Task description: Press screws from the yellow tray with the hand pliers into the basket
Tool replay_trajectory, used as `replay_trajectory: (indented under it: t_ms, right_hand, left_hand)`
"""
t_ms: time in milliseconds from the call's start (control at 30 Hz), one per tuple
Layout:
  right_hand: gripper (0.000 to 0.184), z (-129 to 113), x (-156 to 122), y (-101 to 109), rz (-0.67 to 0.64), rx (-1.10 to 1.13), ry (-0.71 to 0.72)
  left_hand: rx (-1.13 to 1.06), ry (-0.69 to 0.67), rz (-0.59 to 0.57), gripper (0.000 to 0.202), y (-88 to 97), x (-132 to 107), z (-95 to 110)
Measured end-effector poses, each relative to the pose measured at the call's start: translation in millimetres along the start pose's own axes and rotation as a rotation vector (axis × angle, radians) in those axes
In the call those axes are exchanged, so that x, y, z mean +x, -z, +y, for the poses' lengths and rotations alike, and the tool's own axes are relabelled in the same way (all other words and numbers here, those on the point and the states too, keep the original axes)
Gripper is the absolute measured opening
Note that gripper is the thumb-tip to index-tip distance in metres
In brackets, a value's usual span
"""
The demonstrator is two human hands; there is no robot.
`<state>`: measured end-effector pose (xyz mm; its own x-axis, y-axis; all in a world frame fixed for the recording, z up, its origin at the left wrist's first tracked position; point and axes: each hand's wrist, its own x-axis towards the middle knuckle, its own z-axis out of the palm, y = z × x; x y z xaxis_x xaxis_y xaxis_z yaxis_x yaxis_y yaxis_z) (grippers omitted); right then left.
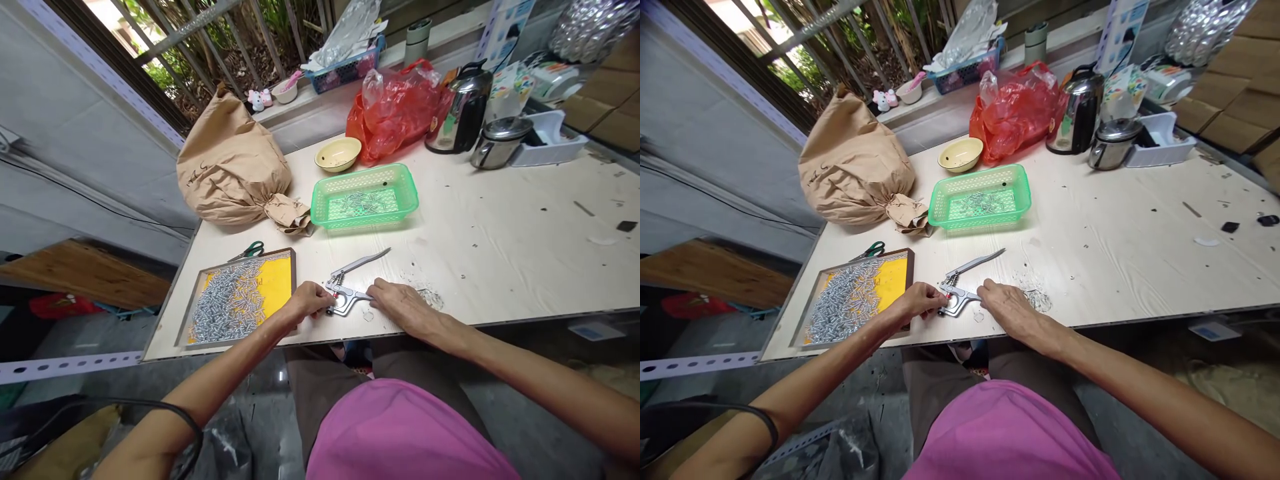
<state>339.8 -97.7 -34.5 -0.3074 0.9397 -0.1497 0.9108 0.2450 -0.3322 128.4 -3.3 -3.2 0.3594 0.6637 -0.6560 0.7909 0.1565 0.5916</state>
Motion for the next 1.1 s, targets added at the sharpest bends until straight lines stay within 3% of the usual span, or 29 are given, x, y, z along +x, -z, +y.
replay_trajectory:
  t_ms: [200, 267, 333, 433, 567, 767, 867, 967, 1033, 1100]
  right_hand:
    - [0.016, 1, -2, 13, 0.041, -0.021, 0.015]
    - [0.033, 6, 2, 18, 0.136, -0.037, 0.031]
    - [0.061, 13, 10, 23, 0.203, -0.063, 0.028]
    - [0.083, 18, 24, 29, 0.154, -0.094, 0.035]
    - [0.079, 14, 32, 36, 0.07, -0.116, 0.007]
    - [0.061, 7, 25, 32, 0.123, -0.088, 0.015]
    - [0.049, 6, 22, 27, 0.152, -0.069, 0.037]
    - [0.043, 5, 21, 23, 0.175, -0.062, 0.044]
    - [0.043, 4, 20, 21, 0.192, -0.06, 0.044]
    - [0.048, 3, 18, 21, 0.199, -0.049, 0.05]
  left_hand:
    - [0.022, -0.043, -0.003, 0.037, -0.8, 3, -7]
    - [0.041, -0.059, -0.004, 0.039, -0.8, 3, -8]
    - [0.052, -0.063, -0.006, 0.04, -0.5, 2, -7]
    - [0.067, -0.06, -0.009, 0.04, 0.2, 2, -7]
    - [0.084, -0.06, -0.004, 0.041, 1.3, 4, -9]
    - [0.113, -0.059, 0.003, 0.043, 1.5, 3, -11]
    - [0.223, -0.067, 0.181, 0.038, -2.9, -5, -7]
    - [0.42, -0.324, 0.419, 0.023, -12.9, -12, 1]
    - [0.558, -0.565, 0.438, 0.027, -21.1, -11, 8]
    - [0.692, -0.734, 0.377, 0.043, -28.1, -5, 16]
